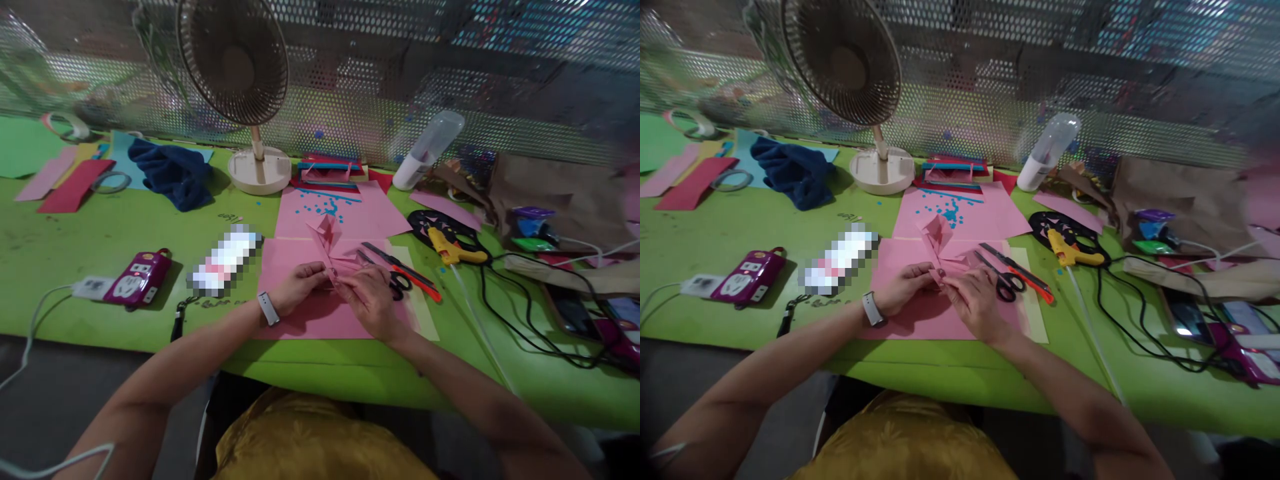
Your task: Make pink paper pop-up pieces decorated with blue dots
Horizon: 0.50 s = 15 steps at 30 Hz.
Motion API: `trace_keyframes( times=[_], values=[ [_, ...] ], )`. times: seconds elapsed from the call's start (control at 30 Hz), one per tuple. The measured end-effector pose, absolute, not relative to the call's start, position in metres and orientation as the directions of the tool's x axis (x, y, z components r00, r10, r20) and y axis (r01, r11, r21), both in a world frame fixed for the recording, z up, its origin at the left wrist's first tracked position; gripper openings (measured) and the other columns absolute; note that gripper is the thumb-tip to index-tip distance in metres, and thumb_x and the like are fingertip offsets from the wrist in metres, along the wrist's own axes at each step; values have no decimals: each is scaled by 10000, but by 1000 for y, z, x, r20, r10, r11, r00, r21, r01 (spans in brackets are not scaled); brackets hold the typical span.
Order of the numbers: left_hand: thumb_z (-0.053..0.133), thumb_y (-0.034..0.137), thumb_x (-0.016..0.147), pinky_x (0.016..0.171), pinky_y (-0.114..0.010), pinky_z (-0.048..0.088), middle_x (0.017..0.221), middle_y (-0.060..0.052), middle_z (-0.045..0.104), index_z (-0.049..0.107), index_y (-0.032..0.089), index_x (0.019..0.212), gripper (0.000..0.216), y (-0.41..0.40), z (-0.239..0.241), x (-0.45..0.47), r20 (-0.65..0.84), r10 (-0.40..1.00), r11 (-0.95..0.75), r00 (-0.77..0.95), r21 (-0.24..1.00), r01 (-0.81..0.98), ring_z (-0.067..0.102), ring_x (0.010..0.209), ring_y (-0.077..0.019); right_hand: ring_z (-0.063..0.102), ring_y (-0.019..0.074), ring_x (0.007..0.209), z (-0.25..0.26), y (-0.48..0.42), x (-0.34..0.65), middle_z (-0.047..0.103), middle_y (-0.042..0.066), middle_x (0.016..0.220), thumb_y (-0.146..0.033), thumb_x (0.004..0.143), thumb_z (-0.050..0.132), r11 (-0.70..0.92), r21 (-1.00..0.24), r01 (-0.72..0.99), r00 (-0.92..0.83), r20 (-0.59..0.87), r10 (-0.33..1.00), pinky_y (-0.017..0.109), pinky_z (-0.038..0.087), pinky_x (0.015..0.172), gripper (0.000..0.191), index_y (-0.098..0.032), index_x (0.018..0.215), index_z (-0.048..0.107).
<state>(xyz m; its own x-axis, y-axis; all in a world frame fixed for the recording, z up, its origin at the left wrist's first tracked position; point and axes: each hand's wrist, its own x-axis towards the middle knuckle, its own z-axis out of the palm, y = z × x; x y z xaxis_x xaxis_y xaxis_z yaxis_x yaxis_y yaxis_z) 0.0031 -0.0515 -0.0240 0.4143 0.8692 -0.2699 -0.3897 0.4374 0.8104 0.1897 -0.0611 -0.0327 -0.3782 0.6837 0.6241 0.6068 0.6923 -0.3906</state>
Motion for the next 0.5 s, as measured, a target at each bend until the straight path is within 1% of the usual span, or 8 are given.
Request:
trace_keyframes(
  times=[0.07, 0.17, 0.27, 0.37, 0.43, 0.5],
  values=[
    [857, 466, 646, 820, -273, 523, 830, -19, 710, 667, 147, 823, 412, -52, -24, 3, -258, 872, 433, 417, 803, -409, 654, 766, -117, 632, 207, 836, -33, -61, 190, 738, 15, 868, -343, 962, 565, 684, -405, 606, -361, 626, 691, 392, 438, 872, 194, -289, 1082, 707],
    [856, 450, 655, 859, -299, 524, 883, -36, 730, 686, 150, 878, 411, -52, -24, 3, -248, 865, 441, 437, 790, -426, 672, 804, -134, 633, 215, 853, -35, -59, 191, 738, 16, 868, -325, 962, 562, 687, -397, 608, -374, 620, 690, 403, 443, 878, 221, -284, 1131, 698],
    [848, 384, 678, 887, -319, 523, 919, -55, 741, 705, 144, 922, 371, -52, -25, 3, -268, 852, 472, 449, 764, -439, 683, 828, -148, 629, 215, 852, -35, -59, 191, 734, 13, 857, -304, 952, 578, 691, -386, 611, -379, 623, 684, 409, 446, 884, 211, -280, 1121, 701],
    [803, 335, 719, 914, -336, 519, 963, -77, 749, 722, 134, 965, 327, -53, -25, 2, -275, 843, 495, 463, 733, -466, 689, 885, -179, 627, 218, 841, -32, -59, 190, 734, 21, 866, -294, 941, 591, 686, -387, 617, -370, 627, 686, 412, 456, 862, 197, -269, 1100, 705],
    [775, 349, 754, 916, -341, 519, 937, -65, 750, 730, 134, 950, 295, -54, -24, 2, -255, 849, 481, 462, 734, -479, 685, 891, -189, 627, 220, 836, -30, -59, 189, 735, 31, 875, -292, 941, 588, 692, -379, 614, -376, 630, 679, 409, 460, 844, 207, -258, 1113, 698],
    [786, 367, 755, 888, -332, 526, 873, -48, 744, 728, 137, 899, 277, -54, -23, 3, -237, 862, 451, 448, 761, -466, 679, 839, -173, 629, 220, 836, -28, -60, 188, 730, 37, 863, -285, 938, 589, 699, -376, 609, -370, 644, 669, 405, 457, 840, 224, -251, 1139, 682]
  ],
)
